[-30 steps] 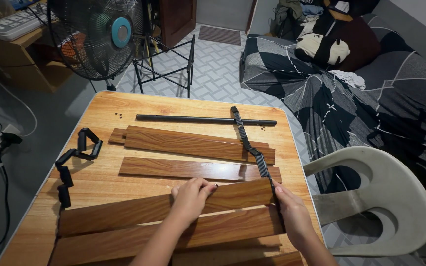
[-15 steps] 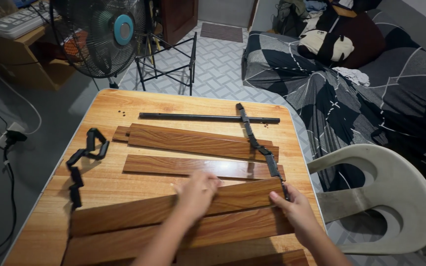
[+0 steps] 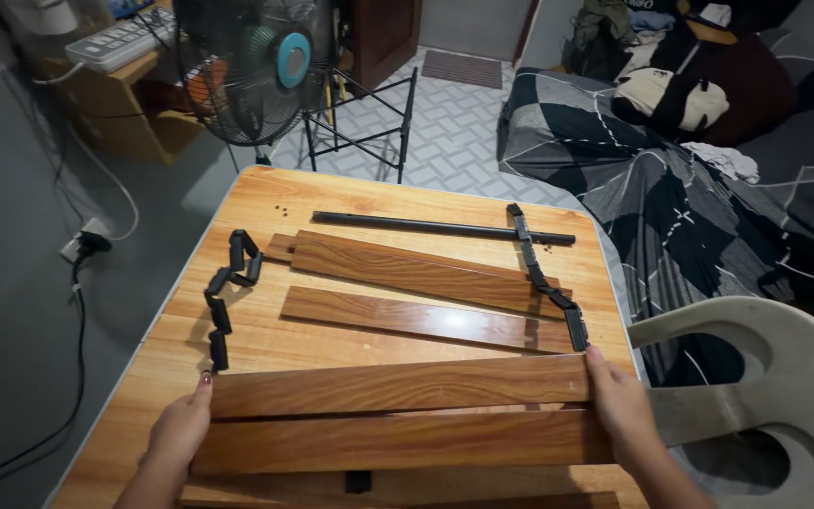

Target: The person assembles wooden slats and black plastic connectors on a table, aligning and interlocking them to form a frame-like structure. The hands repeatedly adjust and secure the pieces without using tools.

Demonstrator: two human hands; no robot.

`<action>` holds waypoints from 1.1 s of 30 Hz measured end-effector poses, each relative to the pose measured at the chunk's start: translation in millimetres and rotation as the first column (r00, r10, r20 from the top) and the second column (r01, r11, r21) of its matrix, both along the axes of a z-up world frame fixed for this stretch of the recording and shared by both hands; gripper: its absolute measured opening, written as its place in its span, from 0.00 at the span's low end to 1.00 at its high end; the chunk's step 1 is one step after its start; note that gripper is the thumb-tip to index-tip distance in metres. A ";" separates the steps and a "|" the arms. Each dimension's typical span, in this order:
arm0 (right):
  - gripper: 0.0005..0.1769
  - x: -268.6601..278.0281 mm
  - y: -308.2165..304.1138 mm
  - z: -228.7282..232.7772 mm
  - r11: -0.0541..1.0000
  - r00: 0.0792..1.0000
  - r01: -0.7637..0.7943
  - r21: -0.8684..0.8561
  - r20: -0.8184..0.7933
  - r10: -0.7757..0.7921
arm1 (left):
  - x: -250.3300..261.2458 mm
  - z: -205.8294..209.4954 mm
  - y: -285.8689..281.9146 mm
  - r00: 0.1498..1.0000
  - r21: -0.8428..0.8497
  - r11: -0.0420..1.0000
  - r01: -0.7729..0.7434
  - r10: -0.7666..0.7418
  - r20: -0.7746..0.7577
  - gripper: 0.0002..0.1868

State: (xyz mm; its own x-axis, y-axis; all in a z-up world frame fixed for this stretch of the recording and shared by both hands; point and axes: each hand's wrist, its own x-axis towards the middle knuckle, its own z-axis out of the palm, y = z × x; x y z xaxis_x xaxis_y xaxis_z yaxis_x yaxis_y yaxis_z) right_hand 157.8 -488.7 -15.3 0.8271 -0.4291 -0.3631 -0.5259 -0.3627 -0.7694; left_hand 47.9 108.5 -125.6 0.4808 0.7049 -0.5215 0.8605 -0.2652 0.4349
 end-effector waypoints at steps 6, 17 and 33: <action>0.42 7.6 -15.2 -1.7 0.997 0.995 0.031 0.072 -0.098 -0.024 | -20.3 5.7 1.5 0.925 -0.178 0.983 -0.037 0.101 0.367 0.42; 0.46 8.2 -17.9 -18.5 0.931 0.992 -0.116 -0.345 -0.089 0.091 | -0.5 101.6 -34.2 0.985 0.098 0.994 0.044 -0.060 0.162 0.37; 0.43 16.8 -46.6 16.1 0.967 0.903 0.143 0.210 -0.427 -0.041 | -15.9 141.2 -36.5 0.945 -0.565 0.819 0.102 0.099 0.313 0.33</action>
State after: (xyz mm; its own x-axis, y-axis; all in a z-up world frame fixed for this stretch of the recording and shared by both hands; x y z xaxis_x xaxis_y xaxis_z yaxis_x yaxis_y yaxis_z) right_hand 174.7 -535.4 0.8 0.5385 -0.3577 -0.7629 -0.8383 -0.1360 -0.5279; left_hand 31.9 72.1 15.6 0.6886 0.3301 -0.6457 0.6501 0.1135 0.7513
